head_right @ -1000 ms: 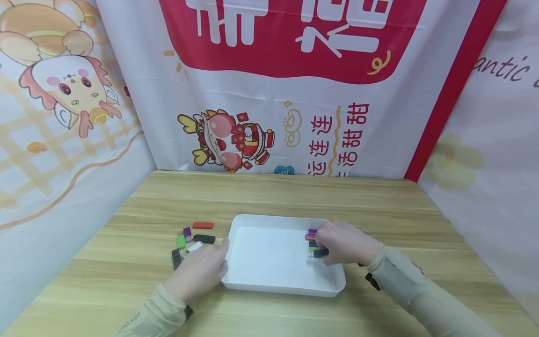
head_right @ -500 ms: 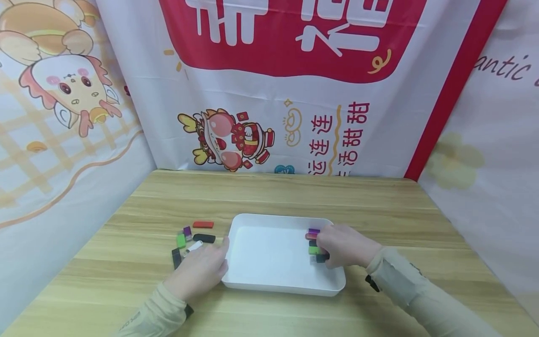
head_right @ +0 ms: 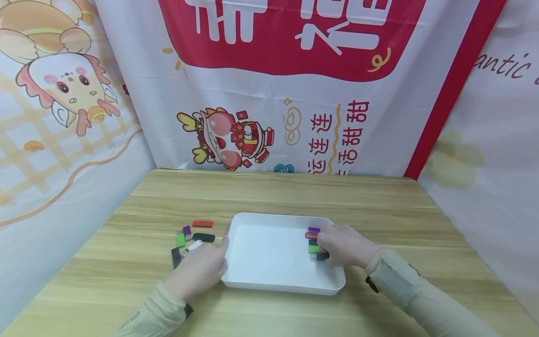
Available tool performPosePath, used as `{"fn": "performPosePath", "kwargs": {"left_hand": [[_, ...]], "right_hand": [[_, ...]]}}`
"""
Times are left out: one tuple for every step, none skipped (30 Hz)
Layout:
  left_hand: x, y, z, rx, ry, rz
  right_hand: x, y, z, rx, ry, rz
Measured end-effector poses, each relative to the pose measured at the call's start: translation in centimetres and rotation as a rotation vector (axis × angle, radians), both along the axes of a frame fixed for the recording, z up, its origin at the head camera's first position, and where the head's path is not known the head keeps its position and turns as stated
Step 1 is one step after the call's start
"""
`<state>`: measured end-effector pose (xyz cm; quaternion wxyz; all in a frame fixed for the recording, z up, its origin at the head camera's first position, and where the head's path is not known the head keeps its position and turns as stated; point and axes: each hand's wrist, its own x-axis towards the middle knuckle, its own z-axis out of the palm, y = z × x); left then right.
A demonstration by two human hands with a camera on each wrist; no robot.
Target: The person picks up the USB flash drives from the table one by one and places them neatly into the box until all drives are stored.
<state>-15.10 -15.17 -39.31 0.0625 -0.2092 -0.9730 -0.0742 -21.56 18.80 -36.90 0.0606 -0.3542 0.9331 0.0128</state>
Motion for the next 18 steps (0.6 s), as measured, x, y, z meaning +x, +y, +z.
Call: {"fn": "performPosePath", "kwargs": {"left_hand": [[-0.01, -0.01, 0.00, 0.000, 0.000, 0.001], [-0.01, -0.02, -0.01, 0.001, 0.000, 0.000], [-0.01, -0.02, 0.00, 0.001, 0.001, 0.000], [0.00, -0.03, 0.02, 0.002, 0.001, 0.000], [0.00, -0.03, 0.03, 0.001, 0.001, -0.001], [-0.01, -0.03, 0.02, -0.001, -0.001, -0.001], [-0.03, -0.03, 0.00, -0.001, -0.003, 0.000], [-0.04, -0.03, -0.02, 0.000, -0.001, -0.001], [-0.04, -0.03, -0.03, 0.000, -0.002, -0.001], [-0.05, -0.02, -0.05, 0.001, -0.002, 0.000], [-0.06, -0.02, -0.05, 0.001, -0.002, 0.001], [-0.06, -0.02, -0.06, 0.002, -0.001, 0.002], [-0.07, -0.02, -0.07, 0.004, -0.001, 0.003], [-0.07, -0.02, -0.08, 0.005, -0.001, 0.003], [-0.07, -0.01, -0.09, 0.003, -0.005, 0.006], [-0.07, -0.02, -0.09, 0.003, -0.006, 0.006], [-0.06, -0.03, -0.08, 0.003, -0.007, 0.007], [-0.06, -0.05, -0.10, 0.002, -0.008, 0.006]], "right_hand": [[0.00, 0.00, -0.03, 0.002, 0.003, -0.001], [0.01, 0.00, -0.07, 0.002, 0.005, -0.003], [0.02, -0.01, -0.10, 0.001, 0.004, -0.005], [0.03, -0.01, -0.15, 0.002, 0.006, -0.007], [0.03, -0.01, -0.21, 0.002, 0.007, -0.011], [0.04, -0.01, -0.26, 0.004, 0.009, -0.014], [0.05, -0.02, -0.30, 0.004, 0.011, -0.016], [0.07, -0.04, -0.32, 0.006, 0.013, -0.018], [0.08, -0.06, -0.35, 0.008, 0.016, -0.019], [0.08, -0.08, -0.39, 0.014, 0.023, -0.019], [0.07, -0.11, -0.43, 0.021, 0.031, -0.018], [0.08, -0.15, -0.45, 0.027, 0.038, -0.016], [0.09, -0.18, -0.48, 0.033, 0.045, -0.014], [0.10, -0.22, -0.50, 0.041, 0.054, -0.012], [0.09, -0.27, -0.54, 0.051, 0.064, -0.010], [0.10, -0.31, -0.58, 0.061, 0.075, -0.008], [0.11, -0.36, -0.62, 0.070, 0.084, -0.007], [0.13, -0.41, -0.65, 0.077, 0.092, -0.005]]}}
